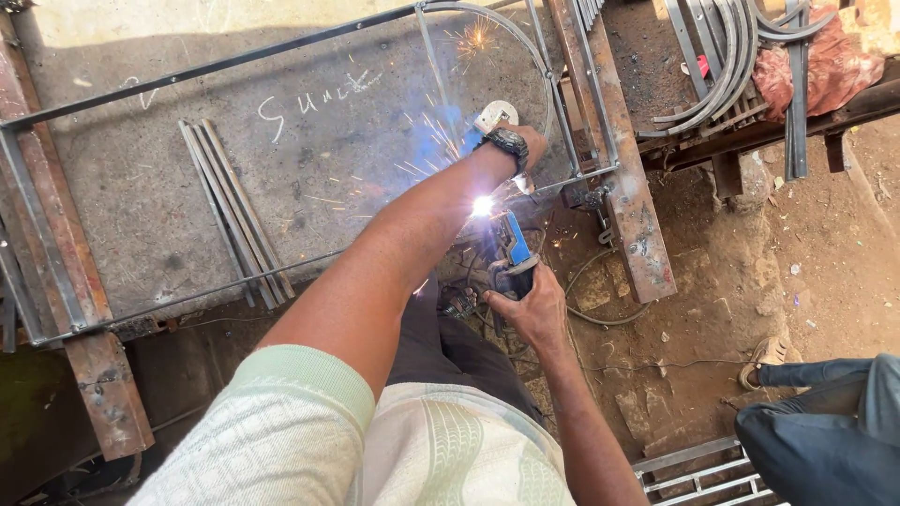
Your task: Measuring, cutting, aligning, and welding metal bars to fabricate a gate.
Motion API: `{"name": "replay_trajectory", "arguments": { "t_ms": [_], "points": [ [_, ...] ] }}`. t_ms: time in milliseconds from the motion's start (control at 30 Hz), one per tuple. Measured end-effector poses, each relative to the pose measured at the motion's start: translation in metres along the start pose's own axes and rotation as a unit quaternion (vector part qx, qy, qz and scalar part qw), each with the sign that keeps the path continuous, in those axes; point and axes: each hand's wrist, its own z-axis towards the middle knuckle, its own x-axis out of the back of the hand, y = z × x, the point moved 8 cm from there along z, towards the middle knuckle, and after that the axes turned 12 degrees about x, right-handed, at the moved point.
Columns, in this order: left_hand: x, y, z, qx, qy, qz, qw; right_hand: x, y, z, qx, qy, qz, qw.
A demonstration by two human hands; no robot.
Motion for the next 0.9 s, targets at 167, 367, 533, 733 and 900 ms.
{"name": "replay_trajectory", "arguments": {
  "t_ms": [167,367,533,733,900],
  "points": [
    [0.028,0.0,-0.024,0.002,0.015,-0.017,1.0,0.001,0.0,-0.001,0.014,0.006,-0.003,1.0],
    [0.077,0.001,-0.086,0.006,-0.11,0.018,0.994,0.019,0.038,-0.03,0.033,0.066,0.072,0.995],
    [0.079,-0.01,-0.091,0.03,-0.104,-0.002,0.994,0.101,0.079,-0.044,-0.099,0.299,0.243,0.918],
    [0.08,-0.011,-0.094,0.055,-0.106,-0.011,0.993,0.197,0.151,0.017,-0.185,0.473,0.5,0.701],
    [0.079,-0.011,-0.101,0.033,-0.033,-0.015,0.999,0.173,0.304,0.05,-0.269,0.519,0.533,0.612]
  ]
}}
